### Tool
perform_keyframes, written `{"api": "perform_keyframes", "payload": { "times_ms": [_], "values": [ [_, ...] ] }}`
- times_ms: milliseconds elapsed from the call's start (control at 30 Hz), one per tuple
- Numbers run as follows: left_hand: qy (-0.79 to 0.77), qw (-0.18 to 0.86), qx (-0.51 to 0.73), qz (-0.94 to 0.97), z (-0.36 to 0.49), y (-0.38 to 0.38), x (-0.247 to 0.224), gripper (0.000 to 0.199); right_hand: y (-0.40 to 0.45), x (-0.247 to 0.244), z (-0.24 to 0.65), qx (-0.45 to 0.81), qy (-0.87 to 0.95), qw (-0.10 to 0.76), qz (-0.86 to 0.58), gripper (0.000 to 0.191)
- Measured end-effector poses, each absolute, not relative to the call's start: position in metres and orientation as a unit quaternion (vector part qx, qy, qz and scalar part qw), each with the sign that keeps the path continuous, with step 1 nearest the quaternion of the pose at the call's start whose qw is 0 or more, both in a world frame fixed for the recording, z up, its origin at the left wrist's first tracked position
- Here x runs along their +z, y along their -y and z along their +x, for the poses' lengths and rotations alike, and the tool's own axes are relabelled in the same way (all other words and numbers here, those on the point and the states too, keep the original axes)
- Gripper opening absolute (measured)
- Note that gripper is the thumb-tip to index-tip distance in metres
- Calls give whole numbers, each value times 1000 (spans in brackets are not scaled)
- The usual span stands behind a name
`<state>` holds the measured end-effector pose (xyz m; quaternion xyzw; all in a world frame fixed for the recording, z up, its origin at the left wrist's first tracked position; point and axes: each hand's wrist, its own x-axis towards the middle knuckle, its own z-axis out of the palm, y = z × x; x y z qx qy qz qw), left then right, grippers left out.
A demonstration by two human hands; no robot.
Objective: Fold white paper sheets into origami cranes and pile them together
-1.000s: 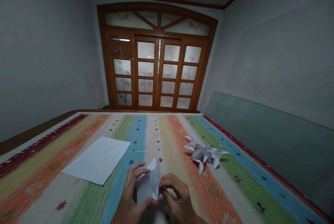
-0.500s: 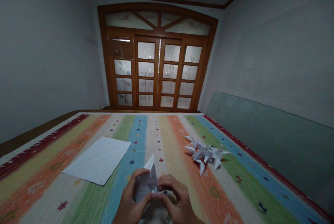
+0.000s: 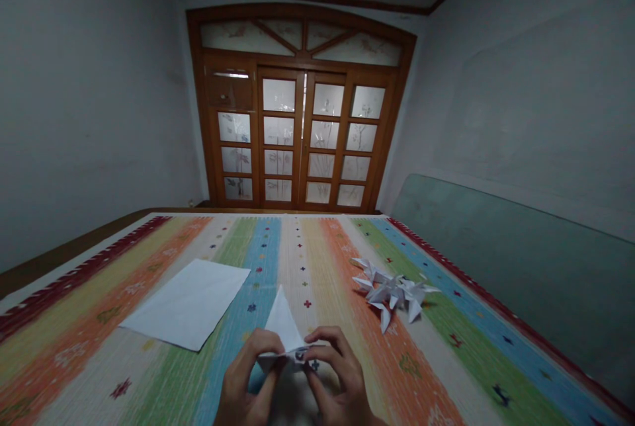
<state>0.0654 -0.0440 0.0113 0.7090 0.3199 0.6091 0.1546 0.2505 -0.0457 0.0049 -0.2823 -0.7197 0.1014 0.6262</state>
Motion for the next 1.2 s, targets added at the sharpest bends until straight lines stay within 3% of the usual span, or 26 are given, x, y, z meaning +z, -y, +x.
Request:
{"api": "perform_keyframes", "payload": {
  "times_ms": [300,667,967,1200],
  "values": [
    [-232,120,577,774,60,48,14,28,45,4,251,84,701,655,-268,40],
    [-253,85,578,772,60,49,12,28,46,4,251,82,672,680,-282,31],
    [-250,110,576,771,63,50,13,26,45,-1,253,91,681,666,-291,40],
    [-254,117,580,765,64,50,11,25,46,-3,250,108,667,673,-300,36]
  ]
}}
